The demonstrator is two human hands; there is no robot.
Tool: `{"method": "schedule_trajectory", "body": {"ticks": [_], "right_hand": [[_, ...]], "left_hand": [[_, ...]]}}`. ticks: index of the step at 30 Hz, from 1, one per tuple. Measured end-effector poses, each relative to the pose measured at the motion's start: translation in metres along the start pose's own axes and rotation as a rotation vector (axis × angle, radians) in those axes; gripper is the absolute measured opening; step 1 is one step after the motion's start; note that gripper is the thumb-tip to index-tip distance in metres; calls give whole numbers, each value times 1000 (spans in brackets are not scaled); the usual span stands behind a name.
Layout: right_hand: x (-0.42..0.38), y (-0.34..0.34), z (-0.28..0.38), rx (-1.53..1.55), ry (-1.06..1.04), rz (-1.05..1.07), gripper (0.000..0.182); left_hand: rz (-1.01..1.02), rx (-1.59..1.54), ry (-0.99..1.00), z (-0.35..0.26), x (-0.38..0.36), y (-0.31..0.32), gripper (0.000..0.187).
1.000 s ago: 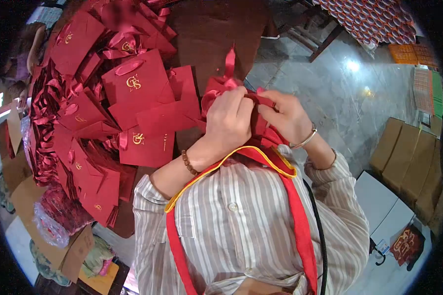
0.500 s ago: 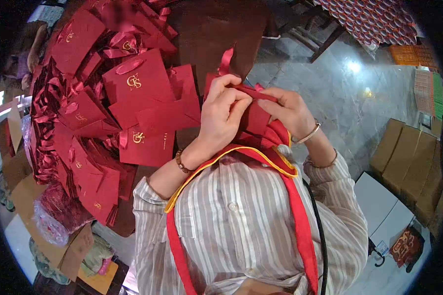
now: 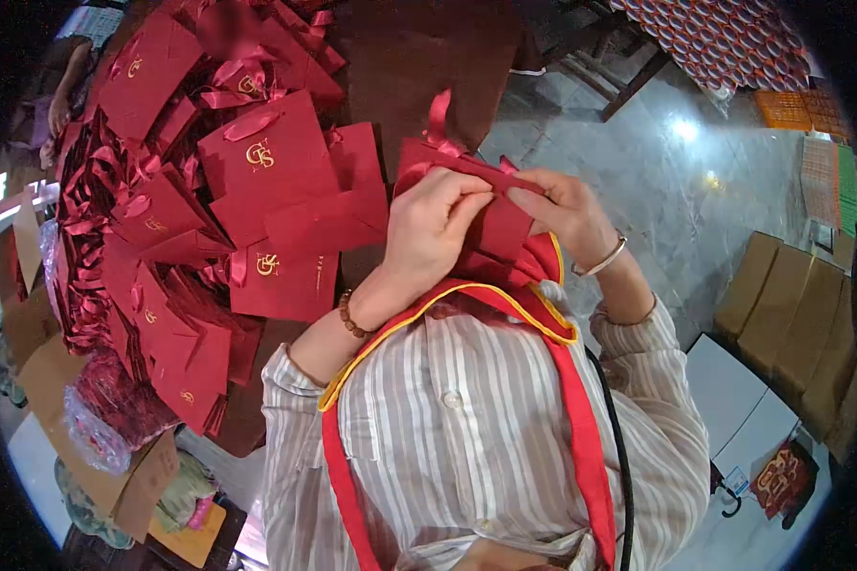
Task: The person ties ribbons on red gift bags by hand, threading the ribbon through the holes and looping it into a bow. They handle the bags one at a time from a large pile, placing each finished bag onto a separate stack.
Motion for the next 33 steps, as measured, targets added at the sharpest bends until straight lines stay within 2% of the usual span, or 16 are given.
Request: {"method": "schedule_trajectory", "body": {"ticks": [2, 6, 9, 14, 19, 22, 24, 27, 31, 33], "right_hand": [[1, -3, -1, -135, -64, 10, 25], [-1, -1, 3, -217, -69, 5, 25], [0, 0, 10, -295, -177, -1, 26], [-1, 3, 24, -493, -229, -17, 25], [-1, 6, 25, -514, -272, 22, 24], [-2, 7, 25, -480, -266, 17, 23], [-1, 9, 27, -443, -268, 24, 22], [0, 8, 25, -461, -237, 27, 22], [-1, 10, 21, -423, -172, 38, 22], [-2, 12, 19, -432, -178, 44, 23]], "left_hand": [[-50, 38, 84, -7, -1, 3, 9], [-100, 152, 194, -15, -3, 6, 8], [-134, 197, 250, -20, -5, 6, 6], [-127, 253, 263, -21, -5, 7, 6], [-150, 340, 343, -24, -9, 11, 9], [-122, 500, 413, -22, -11, 20, 13], [-185, 570, 572, -30, -17, 22, 10], [-177, 604, 659, -28, -19, 24, 11], [-138, 534, 615, -23, -16, 22, 10], [-99, 257, 405, -11, -9, 16, 11]]}}
Point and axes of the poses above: each hand's wrist, its own x-axis towards the middle knuckle, its own y-axis out of the palm, z = x × y, the point moved 7 cm from there along x, towards the middle knuckle, and after that the axes turned 14 degrees about -y, right-handed, at the moved point
